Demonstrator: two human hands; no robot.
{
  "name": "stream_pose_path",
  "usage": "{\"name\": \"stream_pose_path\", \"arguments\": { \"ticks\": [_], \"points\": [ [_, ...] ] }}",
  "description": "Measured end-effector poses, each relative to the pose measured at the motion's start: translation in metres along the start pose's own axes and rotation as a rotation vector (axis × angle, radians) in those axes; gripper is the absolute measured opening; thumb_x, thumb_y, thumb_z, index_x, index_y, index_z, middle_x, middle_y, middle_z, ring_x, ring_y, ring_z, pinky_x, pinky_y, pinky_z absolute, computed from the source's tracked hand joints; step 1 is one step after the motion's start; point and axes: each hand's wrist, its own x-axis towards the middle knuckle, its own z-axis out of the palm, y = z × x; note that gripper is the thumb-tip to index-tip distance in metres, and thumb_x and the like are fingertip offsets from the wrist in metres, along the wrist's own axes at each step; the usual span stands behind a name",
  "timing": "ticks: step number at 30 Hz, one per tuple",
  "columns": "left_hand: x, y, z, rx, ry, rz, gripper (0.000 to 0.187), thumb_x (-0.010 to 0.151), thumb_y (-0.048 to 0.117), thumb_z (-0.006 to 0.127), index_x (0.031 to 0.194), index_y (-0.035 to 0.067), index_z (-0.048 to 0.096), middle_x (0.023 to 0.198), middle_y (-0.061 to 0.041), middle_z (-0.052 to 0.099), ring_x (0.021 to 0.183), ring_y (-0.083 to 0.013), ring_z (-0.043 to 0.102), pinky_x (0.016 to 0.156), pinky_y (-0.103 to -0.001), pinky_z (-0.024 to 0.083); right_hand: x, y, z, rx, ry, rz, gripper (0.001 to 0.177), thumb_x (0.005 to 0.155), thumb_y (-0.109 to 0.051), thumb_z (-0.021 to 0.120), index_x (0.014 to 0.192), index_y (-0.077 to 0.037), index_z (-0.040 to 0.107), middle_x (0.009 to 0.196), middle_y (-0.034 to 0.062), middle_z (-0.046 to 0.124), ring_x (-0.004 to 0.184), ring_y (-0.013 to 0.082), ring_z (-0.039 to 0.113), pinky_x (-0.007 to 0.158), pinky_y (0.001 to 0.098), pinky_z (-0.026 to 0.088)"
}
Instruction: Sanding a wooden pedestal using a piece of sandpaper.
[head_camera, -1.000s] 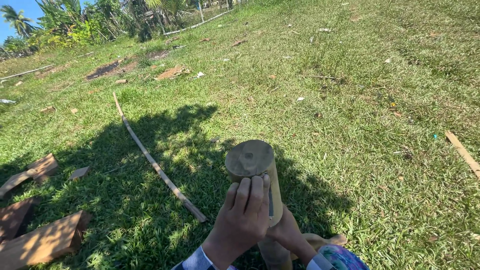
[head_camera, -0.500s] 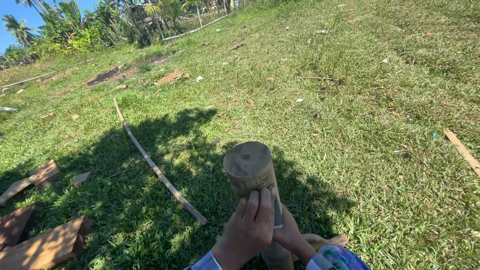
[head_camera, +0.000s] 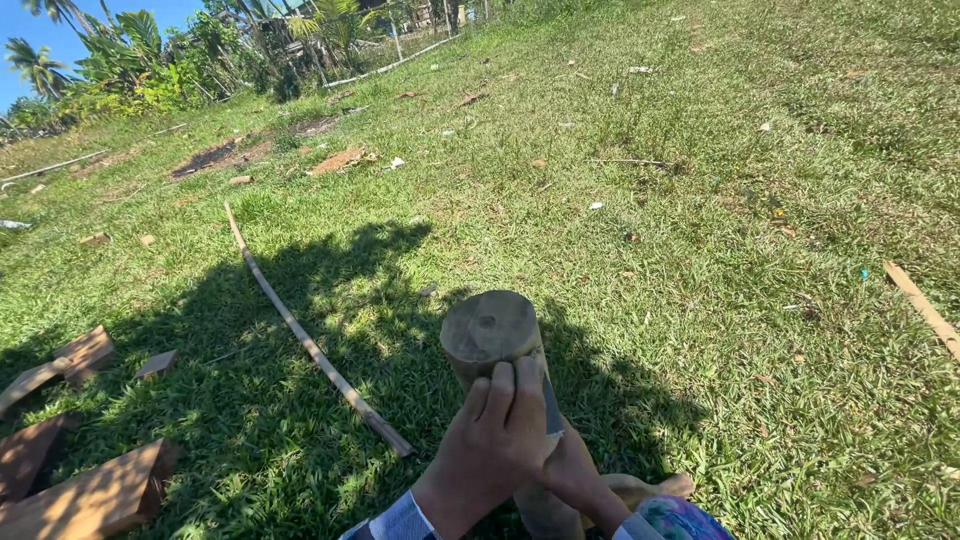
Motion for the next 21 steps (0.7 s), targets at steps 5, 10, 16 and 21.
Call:
{"name": "stream_pose_path", "arguments": {
  "ticks": [5, 10, 16, 21],
  "points": [
    [-0.016, 0.017, 0.017, -0.006, -0.046, 0.019, 0.045, 0.088, 0.013, 0.064, 0.121, -0.016, 0.067, 0.129, -0.023, 0.06, 0.112, -0.0335, 0.057, 0.09, -0.04, 0.052, 0.001, 0.016, 0.001, -0.098, 0.011, 0.026, 0.058, 0.083, -0.026, 0.077, 0.134, -0.006, 0.056, 0.126, 0.0137, 0.07, 0.114, 0.0253, 0.069, 0.093, 0.0399, 0.055],
    [-0.01, -0.001, 0.006, -0.088, -0.012, 0.033, 0.043, 0.088, 0.013, 0.064, 0.121, -0.014, 0.066, 0.127, -0.026, 0.059, 0.111, -0.0366, 0.058, 0.087, -0.042, 0.053, 0.001, -0.021, 0.001, 0.012, 0.038, 0.071, 0.069, 0.08, -0.029, 0.079, 0.139, -0.009, 0.05, 0.134, 0.0095, 0.065, 0.119, 0.0226, 0.066, 0.098, 0.0381, 0.053],
    [-0.04, 0.016, 0.019, -0.052, 0.008, -0.038, 0.041, 0.096, 0.007, 0.063, 0.131, -0.013, 0.065, 0.128, -0.019, 0.059, 0.113, -0.0292, 0.059, 0.089, -0.039, 0.054, 0.001, -0.015, -0.001, -0.01, 0.035, 0.193, 0.076, 0.067, -0.03, 0.088, 0.133, -0.008, 0.055, 0.124, 0.0109, 0.07, 0.114, 0.0238, 0.07, 0.095, 0.0396, 0.057],
    [-0.027, -0.005, 0.005, -0.051, 0.092, -0.086, 0.042, 0.095, 0.011, 0.061, 0.133, -0.009, 0.065, 0.125, -0.018, 0.056, 0.111, -0.03, 0.058, 0.09, -0.042, 0.055, -0.002, -0.026, -0.001, 0.025, 0.054, 0.182, 0.08, 0.063, -0.028, 0.092, 0.131, -0.007, 0.057, 0.121, 0.0096, 0.074, 0.111, 0.0206, 0.073, 0.094, 0.0365, 0.058]
  ]
}}
